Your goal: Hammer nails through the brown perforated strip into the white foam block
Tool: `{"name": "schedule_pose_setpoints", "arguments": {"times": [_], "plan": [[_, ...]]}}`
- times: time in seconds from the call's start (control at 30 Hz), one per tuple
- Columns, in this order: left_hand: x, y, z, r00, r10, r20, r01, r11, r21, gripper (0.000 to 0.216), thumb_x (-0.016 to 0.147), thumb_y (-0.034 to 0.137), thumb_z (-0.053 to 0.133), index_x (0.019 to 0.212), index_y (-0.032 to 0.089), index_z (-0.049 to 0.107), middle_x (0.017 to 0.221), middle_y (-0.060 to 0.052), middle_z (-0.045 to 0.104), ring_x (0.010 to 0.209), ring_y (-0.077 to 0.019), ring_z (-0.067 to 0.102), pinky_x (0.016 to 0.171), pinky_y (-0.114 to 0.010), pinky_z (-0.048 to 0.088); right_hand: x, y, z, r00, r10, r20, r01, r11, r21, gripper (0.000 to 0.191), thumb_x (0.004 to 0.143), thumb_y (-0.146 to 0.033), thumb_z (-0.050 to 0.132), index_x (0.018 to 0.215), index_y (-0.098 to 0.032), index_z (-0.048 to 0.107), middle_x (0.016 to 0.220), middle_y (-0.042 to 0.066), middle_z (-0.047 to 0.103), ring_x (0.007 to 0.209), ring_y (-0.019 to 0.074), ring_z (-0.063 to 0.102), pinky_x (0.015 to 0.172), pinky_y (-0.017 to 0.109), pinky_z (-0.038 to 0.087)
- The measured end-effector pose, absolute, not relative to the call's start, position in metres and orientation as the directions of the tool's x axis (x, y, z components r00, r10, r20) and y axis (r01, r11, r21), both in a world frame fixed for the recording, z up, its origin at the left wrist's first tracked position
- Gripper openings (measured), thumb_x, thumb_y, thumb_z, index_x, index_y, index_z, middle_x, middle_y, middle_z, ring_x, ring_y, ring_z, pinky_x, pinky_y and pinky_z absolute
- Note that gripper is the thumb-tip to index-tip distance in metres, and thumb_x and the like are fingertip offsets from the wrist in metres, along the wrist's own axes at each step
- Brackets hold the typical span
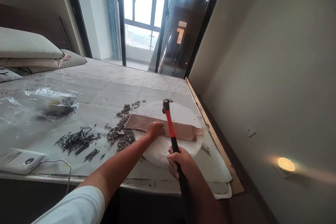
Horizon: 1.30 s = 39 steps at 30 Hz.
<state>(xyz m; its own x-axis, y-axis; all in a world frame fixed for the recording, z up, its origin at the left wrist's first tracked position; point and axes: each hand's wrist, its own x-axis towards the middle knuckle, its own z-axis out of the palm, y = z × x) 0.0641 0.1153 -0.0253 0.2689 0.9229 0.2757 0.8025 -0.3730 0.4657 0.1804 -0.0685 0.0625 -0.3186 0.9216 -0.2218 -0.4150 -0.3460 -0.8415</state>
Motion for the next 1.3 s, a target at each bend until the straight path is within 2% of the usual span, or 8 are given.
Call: {"name": "schedule_pose_setpoints", "arguments": {"times": [0.2,0.33,0.5,0.67,0.8,0.97,1.1,1.3], "plan": [[0.0634,0.1167,-0.0247,0.252,0.932,0.261,0.817,-0.349,0.459,0.036,0.084,0.028,0.040,0.063,0.018,0.066,0.067,-0.006,0.061,0.064,-0.0154,0.052,0.059,-0.026,0.034,0.1836,-0.0632,0.0600,-0.354,0.872,-0.338,-0.401,-0.468,-0.788,0.027,0.056,-0.024,0.057,0.068,-0.024,0.032,0.034,-0.013,0.037,0.024,0.0053,0.026,0.025,0.017,0.015],[0.0632,0.1168,-0.0244,0.283,0.920,0.272,0.814,-0.380,0.439,0.034,0.085,0.029,0.042,0.064,0.018,0.067,0.069,-0.005,0.062,0.067,-0.0158,0.053,0.061,-0.026,0.034,0.1838,-0.0642,0.0605,-0.317,0.920,-0.228,-0.450,-0.358,-0.818,0.022,0.059,-0.023,0.054,0.071,-0.023,0.035,0.034,-0.013,0.037,0.023,0.0059,0.026,0.025,0.018,0.016],[0.0630,0.1132,-0.0214,0.269,0.921,0.280,0.823,-0.371,0.430,0.034,0.086,0.024,0.041,0.066,0.017,0.068,0.068,-0.006,0.062,0.065,-0.0154,0.054,0.061,-0.026,0.032,0.1800,-0.0650,0.0602,-0.332,0.879,-0.341,-0.401,-0.459,-0.793,0.023,0.054,-0.023,0.051,0.065,-0.024,0.031,0.033,-0.012,0.036,0.024,0.0060,0.026,0.024,0.018,0.016],[0.0625,0.1130,-0.0217,0.290,0.910,0.296,0.815,-0.397,0.422,0.034,0.086,0.026,0.041,0.065,0.018,0.067,0.070,-0.006,0.063,0.065,-0.0152,0.053,0.061,-0.026,0.032,0.1807,-0.0643,0.0626,-0.297,0.922,-0.247,-0.420,-0.359,-0.834,0.019,0.057,-0.021,0.050,0.068,-0.023,0.035,0.033,-0.012,0.037,0.024,0.0064,0.028,0.025,0.018,0.017],[0.0618,0.1145,-0.0242,0.279,0.914,0.294,0.832,-0.383,0.402,0.035,0.085,0.025,0.040,0.062,0.017,0.065,0.069,-0.005,0.063,0.063,-0.0142,0.051,0.060,-0.026,0.032,0.1800,-0.0608,0.0598,-0.281,0.885,-0.372,-0.371,-0.458,-0.808,0.022,0.053,-0.024,0.051,0.065,-0.024,0.032,0.033,-0.012,0.037,0.023,0.0061,0.027,0.024,0.017,0.016],[0.0610,0.1157,-0.0273,0.287,0.907,0.307,0.827,-0.396,0.400,0.037,0.086,0.028,0.038,0.060,0.017,0.063,0.067,-0.005,0.062,0.059,-0.0133,0.048,0.057,-0.026,0.031,0.1800,-0.0618,0.0596,-0.259,0.935,-0.241,-0.426,-0.334,-0.841,0.018,0.056,-0.022,0.051,0.066,-0.023,0.036,0.032,-0.013,0.035,0.023,0.0062,0.027,0.025,0.017,0.017],[0.0604,0.1148,-0.0261,0.283,0.917,0.282,0.833,-0.381,0.401,0.038,0.086,0.027,0.038,0.061,0.016,0.064,0.065,-0.005,0.060,0.058,-0.0129,0.048,0.055,-0.026,0.029,0.1791,-0.0640,0.0606,-0.284,0.887,-0.364,-0.382,-0.452,-0.806,0.021,0.053,-0.022,0.050,0.064,-0.023,0.033,0.033,-0.011,0.037,0.024,0.0059,0.028,0.026,0.017,0.017],[0.0612,0.1123,-0.0225,0.295,0.912,0.283,0.837,-0.390,0.384,0.035,0.086,0.024,0.039,0.064,0.016,0.065,0.068,-0.006,0.061,0.062,-0.0147,0.051,0.058,-0.026,0.030,0.1781,-0.0629,0.0568,-0.273,0.927,-0.258,-0.427,-0.357,-0.831,0.019,0.056,-0.022,0.050,0.067,-0.023,0.035,0.032,-0.012,0.035,0.023,0.0059,0.026,0.027,0.018,0.014]]}}
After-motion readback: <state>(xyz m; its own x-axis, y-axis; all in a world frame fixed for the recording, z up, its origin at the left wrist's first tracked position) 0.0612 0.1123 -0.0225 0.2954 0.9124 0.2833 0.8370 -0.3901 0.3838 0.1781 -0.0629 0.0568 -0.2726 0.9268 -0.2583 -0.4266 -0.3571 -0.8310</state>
